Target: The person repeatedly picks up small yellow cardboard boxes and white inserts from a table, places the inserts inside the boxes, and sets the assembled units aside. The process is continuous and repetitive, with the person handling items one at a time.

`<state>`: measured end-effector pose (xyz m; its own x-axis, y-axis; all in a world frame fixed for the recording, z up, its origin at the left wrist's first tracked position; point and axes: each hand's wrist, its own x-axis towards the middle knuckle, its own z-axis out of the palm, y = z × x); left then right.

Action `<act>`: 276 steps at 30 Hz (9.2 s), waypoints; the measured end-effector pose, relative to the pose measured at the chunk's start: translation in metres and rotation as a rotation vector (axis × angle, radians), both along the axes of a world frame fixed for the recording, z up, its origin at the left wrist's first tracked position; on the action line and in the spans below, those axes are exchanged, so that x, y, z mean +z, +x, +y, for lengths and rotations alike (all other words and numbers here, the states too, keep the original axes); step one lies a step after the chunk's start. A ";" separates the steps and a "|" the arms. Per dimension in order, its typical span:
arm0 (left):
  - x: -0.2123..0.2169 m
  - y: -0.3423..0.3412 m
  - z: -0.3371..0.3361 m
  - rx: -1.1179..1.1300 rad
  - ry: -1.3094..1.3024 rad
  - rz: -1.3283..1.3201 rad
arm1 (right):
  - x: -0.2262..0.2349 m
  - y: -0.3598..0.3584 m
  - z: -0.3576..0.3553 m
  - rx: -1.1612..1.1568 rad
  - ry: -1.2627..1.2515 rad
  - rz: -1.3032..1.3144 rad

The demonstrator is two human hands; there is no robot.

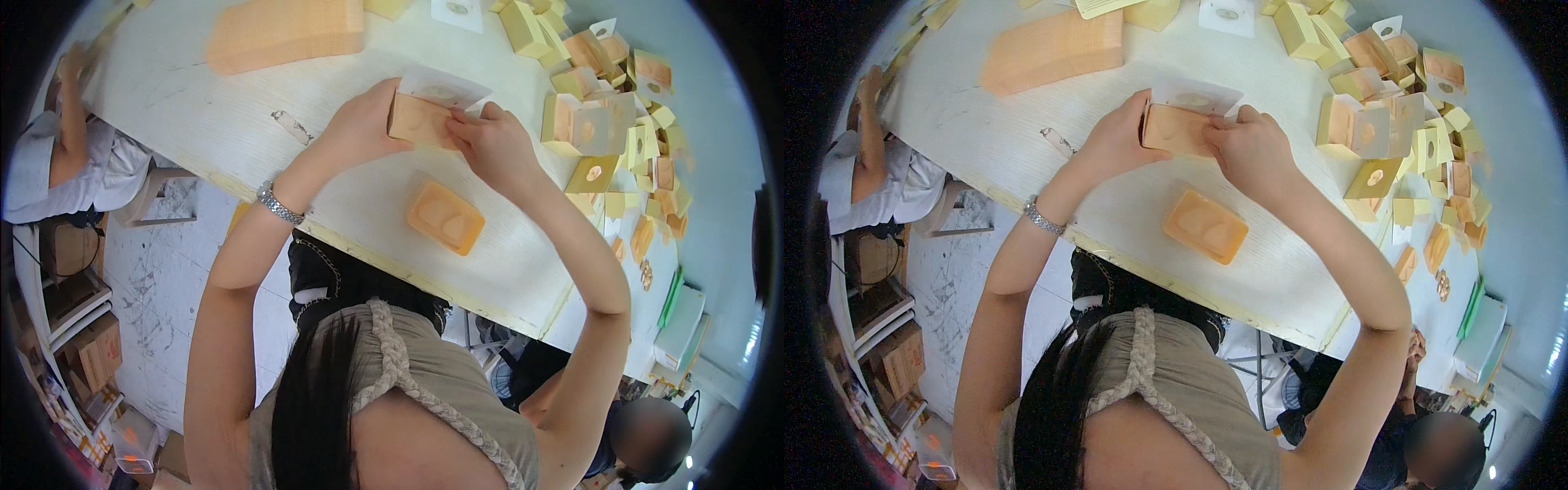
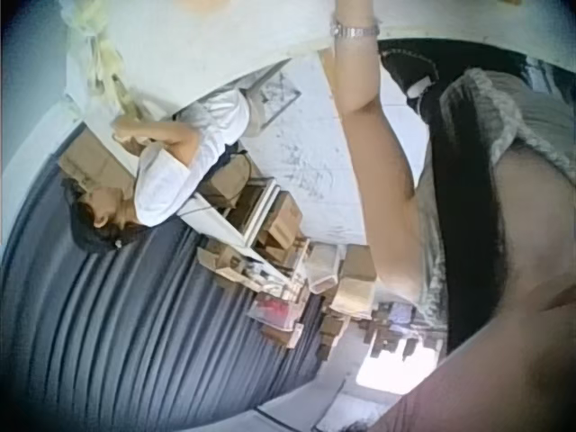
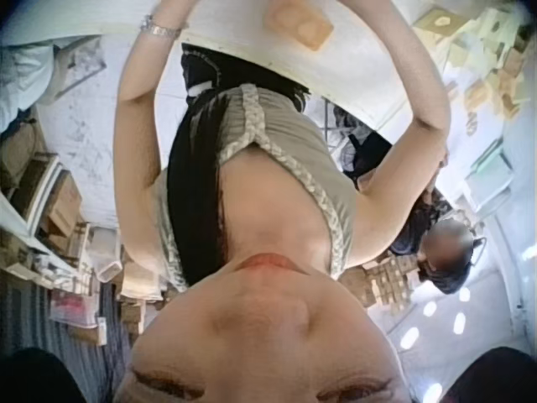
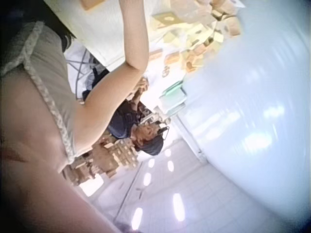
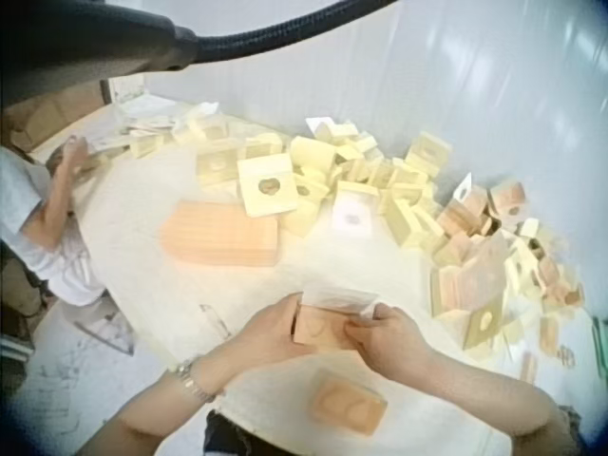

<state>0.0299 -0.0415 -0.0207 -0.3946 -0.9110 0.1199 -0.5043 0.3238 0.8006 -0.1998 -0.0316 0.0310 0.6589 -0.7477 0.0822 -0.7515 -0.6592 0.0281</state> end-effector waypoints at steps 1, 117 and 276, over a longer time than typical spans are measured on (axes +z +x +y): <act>-0.001 0.000 0.000 0.017 0.021 -0.009 | -0.002 0.002 0.005 0.001 -0.098 0.009; 0.005 0.006 0.054 0.117 0.029 -0.046 | -0.002 -0.011 0.037 0.368 -0.039 -0.213; 0.096 0.091 0.079 0.244 -0.084 -0.592 | -0.028 0.160 -0.069 -0.383 0.415 -0.803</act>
<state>0.1210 0.0378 0.0754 -0.1991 -0.9798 0.0204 -0.9198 0.1940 0.3410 -0.0396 -0.1004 0.0030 0.2290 -0.9699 0.0829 -0.6106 -0.2094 -0.7637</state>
